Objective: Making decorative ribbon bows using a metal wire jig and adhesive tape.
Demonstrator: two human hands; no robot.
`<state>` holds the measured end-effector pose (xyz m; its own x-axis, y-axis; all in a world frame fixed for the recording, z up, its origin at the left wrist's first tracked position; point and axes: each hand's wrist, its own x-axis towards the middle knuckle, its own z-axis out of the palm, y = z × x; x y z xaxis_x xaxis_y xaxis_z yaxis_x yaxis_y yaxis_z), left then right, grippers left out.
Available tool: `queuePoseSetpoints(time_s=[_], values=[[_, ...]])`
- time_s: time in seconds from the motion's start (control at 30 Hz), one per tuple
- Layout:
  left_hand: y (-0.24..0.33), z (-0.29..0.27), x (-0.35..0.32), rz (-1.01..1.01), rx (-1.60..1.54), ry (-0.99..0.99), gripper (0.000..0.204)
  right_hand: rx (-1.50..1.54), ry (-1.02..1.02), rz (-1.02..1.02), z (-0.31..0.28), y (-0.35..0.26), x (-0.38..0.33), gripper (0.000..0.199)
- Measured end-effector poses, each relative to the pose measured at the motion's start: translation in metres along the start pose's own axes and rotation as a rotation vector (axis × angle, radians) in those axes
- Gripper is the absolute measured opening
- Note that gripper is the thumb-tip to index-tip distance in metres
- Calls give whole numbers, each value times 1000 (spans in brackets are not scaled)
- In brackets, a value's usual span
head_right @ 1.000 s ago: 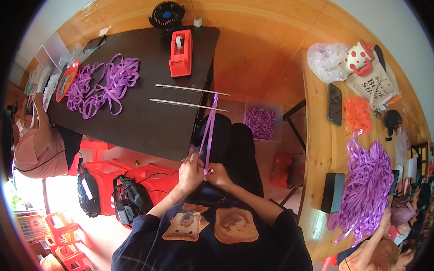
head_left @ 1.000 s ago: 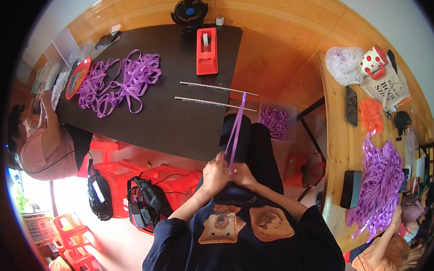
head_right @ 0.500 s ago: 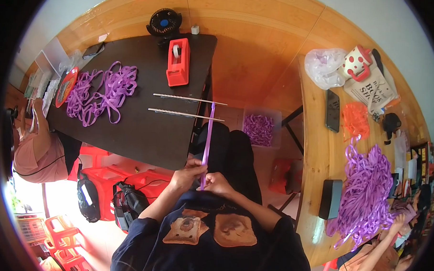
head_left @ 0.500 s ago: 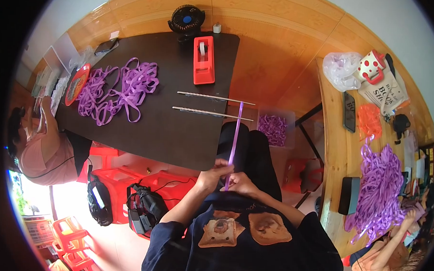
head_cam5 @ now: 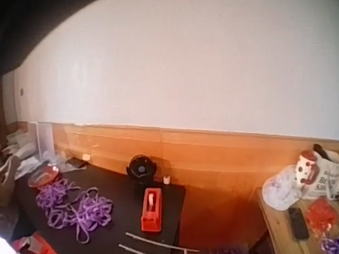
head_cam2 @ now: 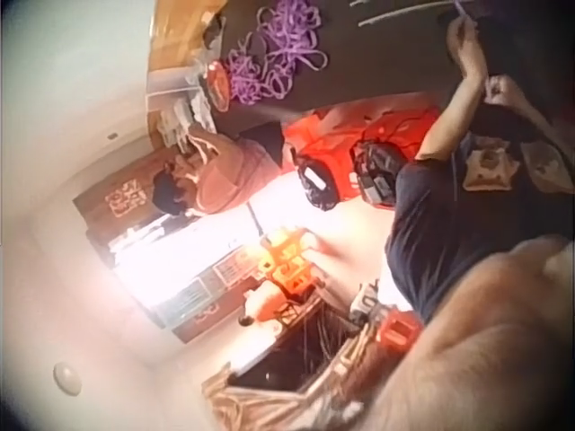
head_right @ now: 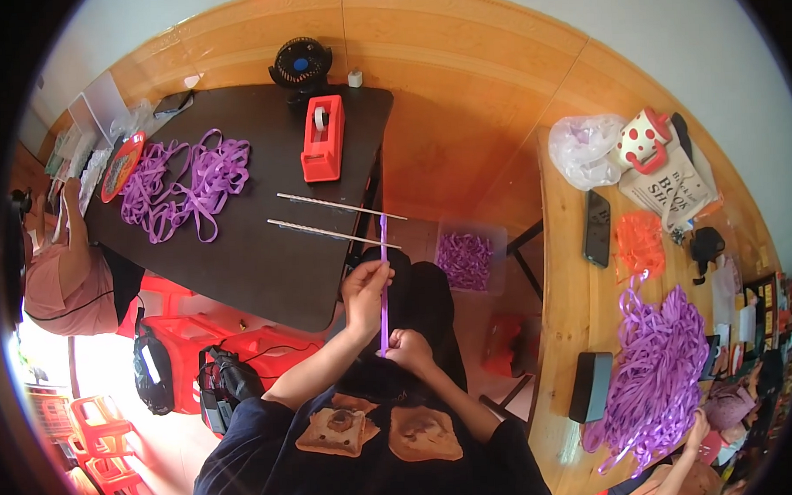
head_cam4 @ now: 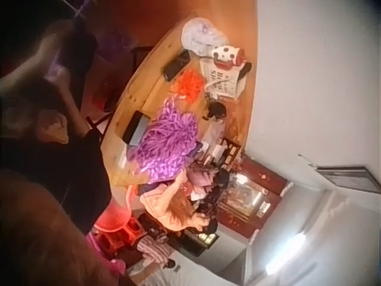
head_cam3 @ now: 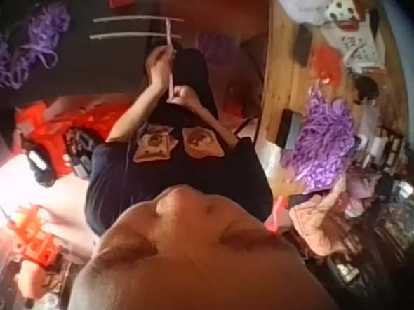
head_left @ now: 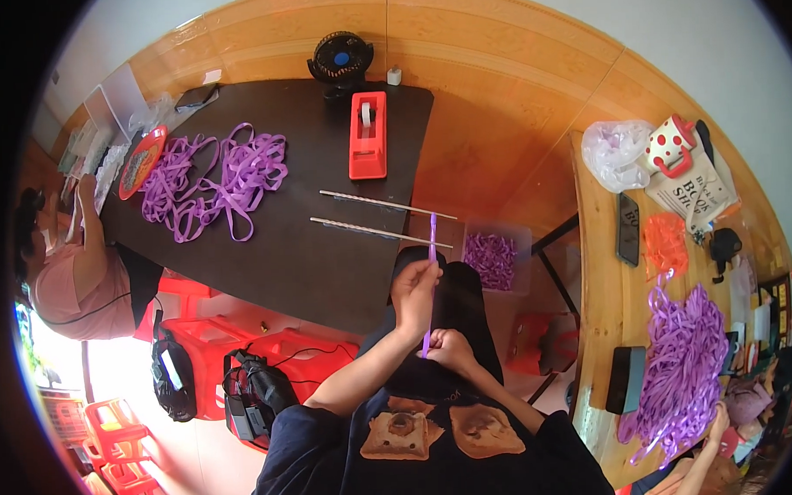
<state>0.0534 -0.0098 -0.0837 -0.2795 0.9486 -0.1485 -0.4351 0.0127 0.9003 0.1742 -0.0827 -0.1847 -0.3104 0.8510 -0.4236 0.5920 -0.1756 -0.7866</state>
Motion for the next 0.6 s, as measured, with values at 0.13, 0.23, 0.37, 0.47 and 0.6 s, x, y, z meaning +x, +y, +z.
queuePoseSetpoints(time_s=[0.13,0.23,0.37,0.47,0.6], values=[[-1,11,22,76,-67,30,8,-145,49,-8,-8,-14,-2,26],[-2,15,30,59,-127,30,7,-501,247,-33,-20,-22,-4,23],[8,26,31,7,-228,26,7,-516,460,24,-43,12,0,26],[9,27,29,-12,-312,-23,8,-305,460,43,-65,31,0,27],[14,19,17,-236,-163,-270,8,281,230,9,-92,75,3,30]])
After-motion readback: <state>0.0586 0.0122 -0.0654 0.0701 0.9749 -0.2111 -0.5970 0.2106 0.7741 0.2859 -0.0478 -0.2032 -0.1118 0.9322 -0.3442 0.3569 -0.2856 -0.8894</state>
